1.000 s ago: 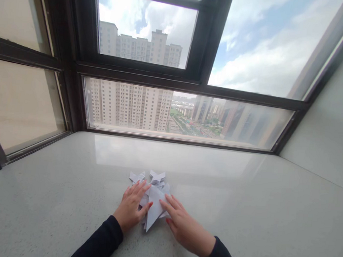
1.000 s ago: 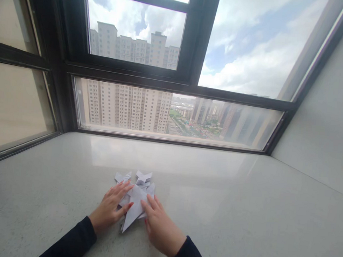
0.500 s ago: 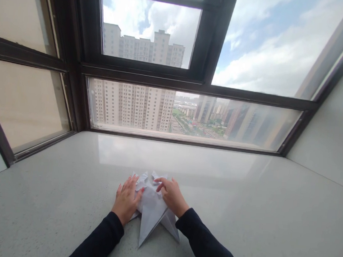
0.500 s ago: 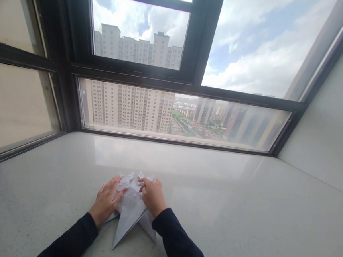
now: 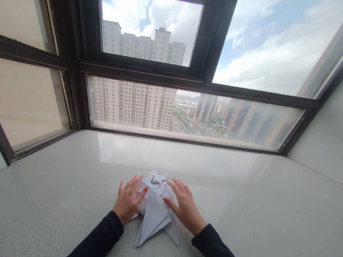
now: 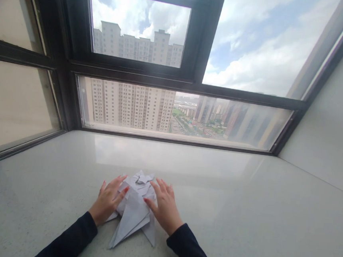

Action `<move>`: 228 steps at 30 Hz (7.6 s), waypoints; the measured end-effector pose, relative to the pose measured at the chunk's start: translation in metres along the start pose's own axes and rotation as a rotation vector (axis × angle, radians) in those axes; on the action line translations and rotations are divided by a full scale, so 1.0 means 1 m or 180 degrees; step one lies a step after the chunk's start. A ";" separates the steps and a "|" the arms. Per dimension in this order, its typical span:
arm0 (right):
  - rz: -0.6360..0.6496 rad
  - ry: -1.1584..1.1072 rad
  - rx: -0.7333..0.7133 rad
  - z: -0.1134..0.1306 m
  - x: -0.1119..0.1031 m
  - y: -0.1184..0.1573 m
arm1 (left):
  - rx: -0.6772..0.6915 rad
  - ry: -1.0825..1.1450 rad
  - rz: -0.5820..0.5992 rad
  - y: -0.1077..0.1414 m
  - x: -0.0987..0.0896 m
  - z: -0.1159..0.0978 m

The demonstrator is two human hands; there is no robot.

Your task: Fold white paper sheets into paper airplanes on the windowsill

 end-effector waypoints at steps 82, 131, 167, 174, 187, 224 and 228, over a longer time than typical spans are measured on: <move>-0.0449 -0.0216 -0.0161 -0.014 0.007 -0.017 | 0.0225 -0.0184 0.0108 0.003 -0.005 -0.012; -0.0276 -0.1093 -0.0212 -0.017 -0.003 0.000 | 0.0264 -0.0385 0.0104 0.003 0.004 -0.014; -0.1184 -0.1593 -0.0020 -0.038 -0.007 -0.004 | 0.1101 -0.0556 0.0057 0.010 -0.014 -0.067; -0.1241 -0.1684 0.0029 -0.047 -0.008 -0.004 | 0.1236 -0.0659 0.0616 0.008 0.020 -0.083; -0.1180 -0.0848 -0.0194 -0.037 -0.004 -0.002 | 0.0851 -0.1175 0.0071 -0.007 -0.024 -0.016; -0.0695 -0.2042 0.0115 -0.021 0.019 0.001 | 0.0655 -0.1253 0.0546 -0.012 -0.009 0.022; -0.0662 -0.2010 0.0113 -0.022 0.021 0.001 | 0.0005 -0.1544 0.0061 -0.010 -0.036 0.047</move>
Point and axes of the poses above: each hand's wrist, its own y-axis away from the middle knuckle, its own x-axis out of the palm, z = x × y, the point moved 5 cm from there along -y, towards the middle knuckle, and after that the axes turned 12 degrees about -y, right-handed, at the moved point
